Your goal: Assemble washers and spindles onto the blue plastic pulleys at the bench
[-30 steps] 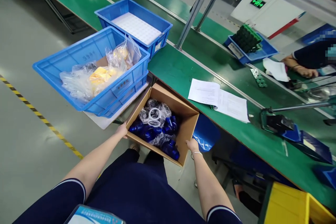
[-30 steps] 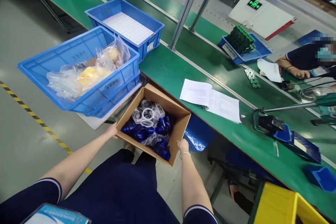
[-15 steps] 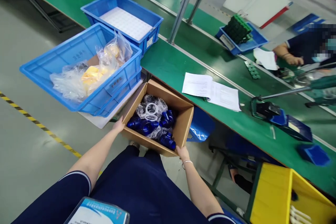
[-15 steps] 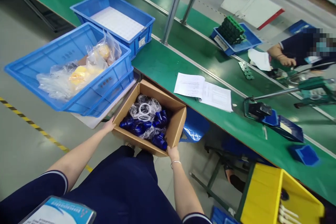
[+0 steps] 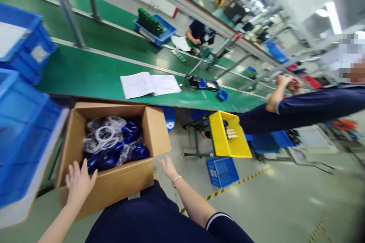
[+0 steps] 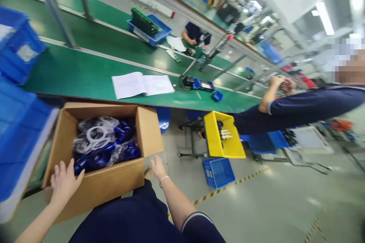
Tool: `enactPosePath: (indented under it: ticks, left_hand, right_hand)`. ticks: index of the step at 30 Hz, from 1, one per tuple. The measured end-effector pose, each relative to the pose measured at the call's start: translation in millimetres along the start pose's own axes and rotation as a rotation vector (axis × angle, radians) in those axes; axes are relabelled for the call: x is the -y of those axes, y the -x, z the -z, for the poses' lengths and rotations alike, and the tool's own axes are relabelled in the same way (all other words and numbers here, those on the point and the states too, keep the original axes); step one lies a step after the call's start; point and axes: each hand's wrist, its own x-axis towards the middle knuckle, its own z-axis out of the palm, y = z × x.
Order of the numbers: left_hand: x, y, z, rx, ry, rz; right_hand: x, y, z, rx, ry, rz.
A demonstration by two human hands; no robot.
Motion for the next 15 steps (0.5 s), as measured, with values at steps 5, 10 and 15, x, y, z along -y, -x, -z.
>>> enactPosePath:
  ticks: [5, 10, 15]
  left_hand:
    - [-55, -3, -40.5, 0.139, -0.036, -0.291]
    - [-131, 17, -84.7, 0.318, -0.093, -0.413]
    - [-236, 50, -107.7, 0.463, -0.155, -0.223]
  right_hand:
    - [-43, 9, 18, 0.174, 0.025, -0.008]
    - [-102, 2, 46, 0.347, 0.058, 0.041]
    - [-196, -15, 110, 0.402, 0.072, 0.068]
